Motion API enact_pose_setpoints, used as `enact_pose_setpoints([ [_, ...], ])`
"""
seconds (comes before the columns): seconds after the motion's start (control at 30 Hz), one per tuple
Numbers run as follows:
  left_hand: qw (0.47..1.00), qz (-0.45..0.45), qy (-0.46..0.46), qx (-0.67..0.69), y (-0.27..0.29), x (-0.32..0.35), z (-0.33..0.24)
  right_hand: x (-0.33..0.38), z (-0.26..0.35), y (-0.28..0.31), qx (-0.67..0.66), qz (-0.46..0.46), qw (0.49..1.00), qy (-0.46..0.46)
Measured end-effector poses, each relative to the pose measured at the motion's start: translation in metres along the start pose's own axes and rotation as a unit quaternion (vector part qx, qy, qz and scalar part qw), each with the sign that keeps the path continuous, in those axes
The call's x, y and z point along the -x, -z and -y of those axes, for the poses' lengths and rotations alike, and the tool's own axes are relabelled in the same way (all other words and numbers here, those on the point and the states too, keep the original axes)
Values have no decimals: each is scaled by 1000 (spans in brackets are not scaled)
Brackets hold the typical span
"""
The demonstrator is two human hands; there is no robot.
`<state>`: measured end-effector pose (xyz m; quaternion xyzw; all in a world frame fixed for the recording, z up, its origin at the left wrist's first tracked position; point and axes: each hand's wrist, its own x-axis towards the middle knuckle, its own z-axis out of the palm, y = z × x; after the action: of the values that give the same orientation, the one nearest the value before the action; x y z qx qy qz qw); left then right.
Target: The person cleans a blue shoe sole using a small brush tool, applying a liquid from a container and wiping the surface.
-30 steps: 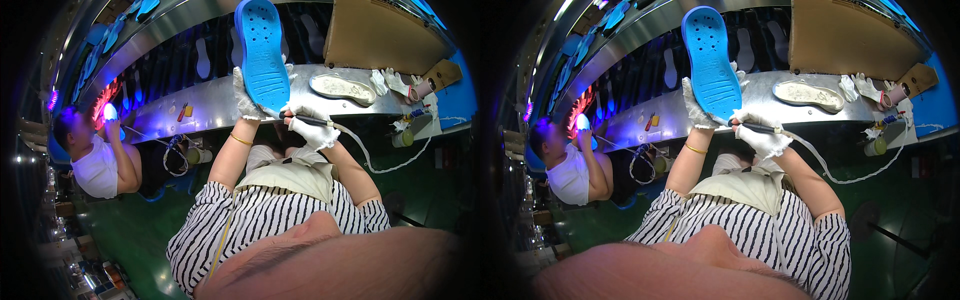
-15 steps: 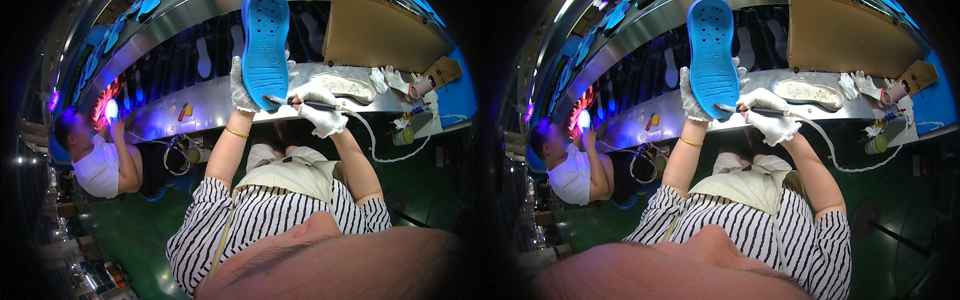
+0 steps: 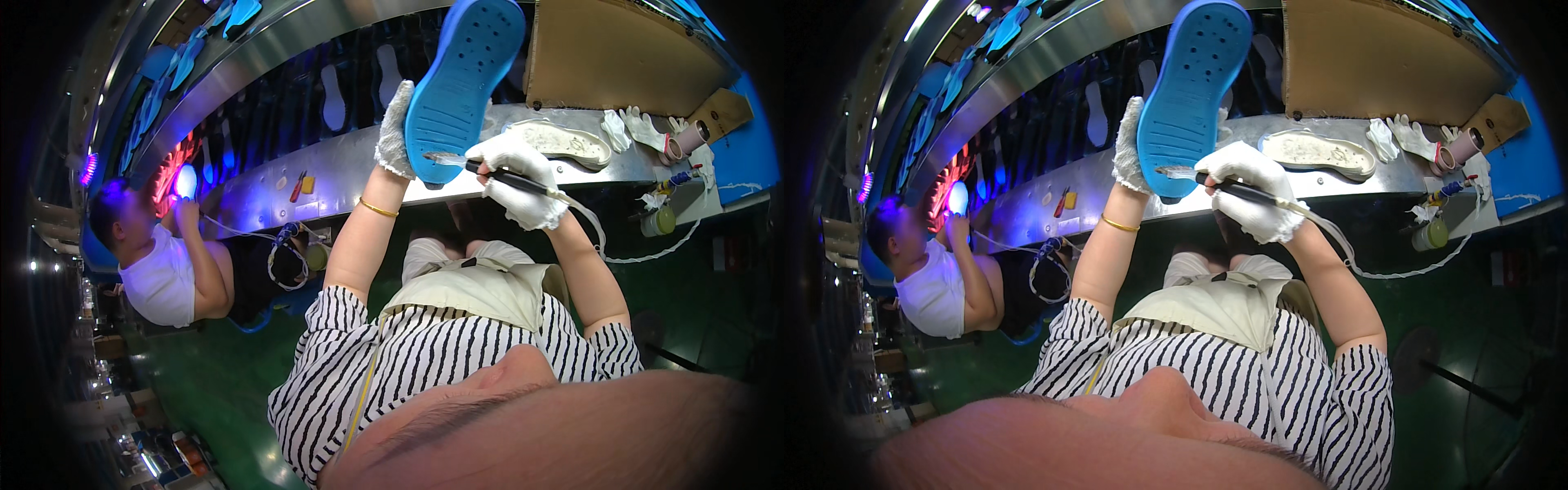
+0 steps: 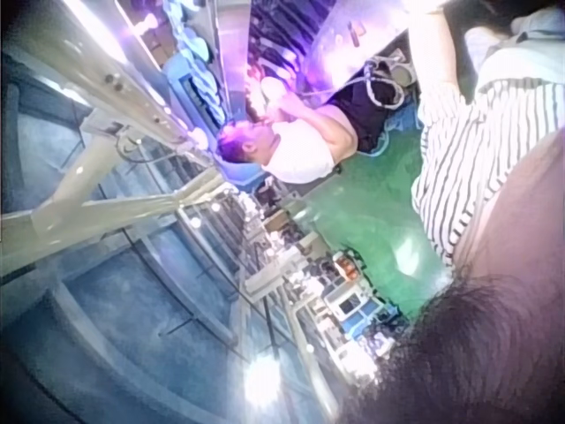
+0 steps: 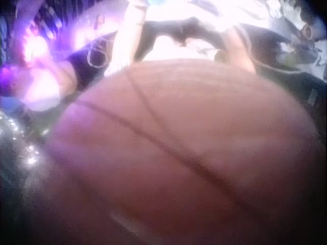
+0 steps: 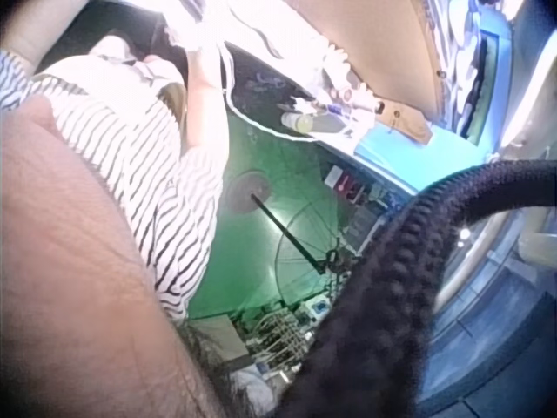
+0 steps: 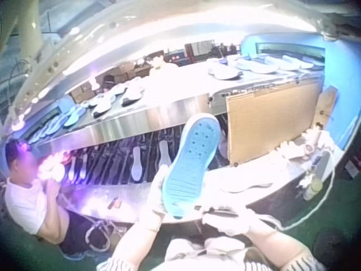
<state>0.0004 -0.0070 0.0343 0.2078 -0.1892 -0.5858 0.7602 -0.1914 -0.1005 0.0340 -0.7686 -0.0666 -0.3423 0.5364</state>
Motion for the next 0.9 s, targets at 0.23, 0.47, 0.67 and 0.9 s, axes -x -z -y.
enact_pose_setpoints([
  [0.23,989,-102,80,-71,10,-10,-6,-3,-15,-4,-12,99,995,-24],
  [0.47,968,-111,162,-153,14,-14,-4,-17,-5,20,2,166,961,-223],
  [0.67,952,-112,202,-199,-8,-14,2,-13,-6,22,38,142,970,-192],
  [0.9,932,-127,222,-255,-29,-7,7,-7,0,50,99,181,956,-207],
])
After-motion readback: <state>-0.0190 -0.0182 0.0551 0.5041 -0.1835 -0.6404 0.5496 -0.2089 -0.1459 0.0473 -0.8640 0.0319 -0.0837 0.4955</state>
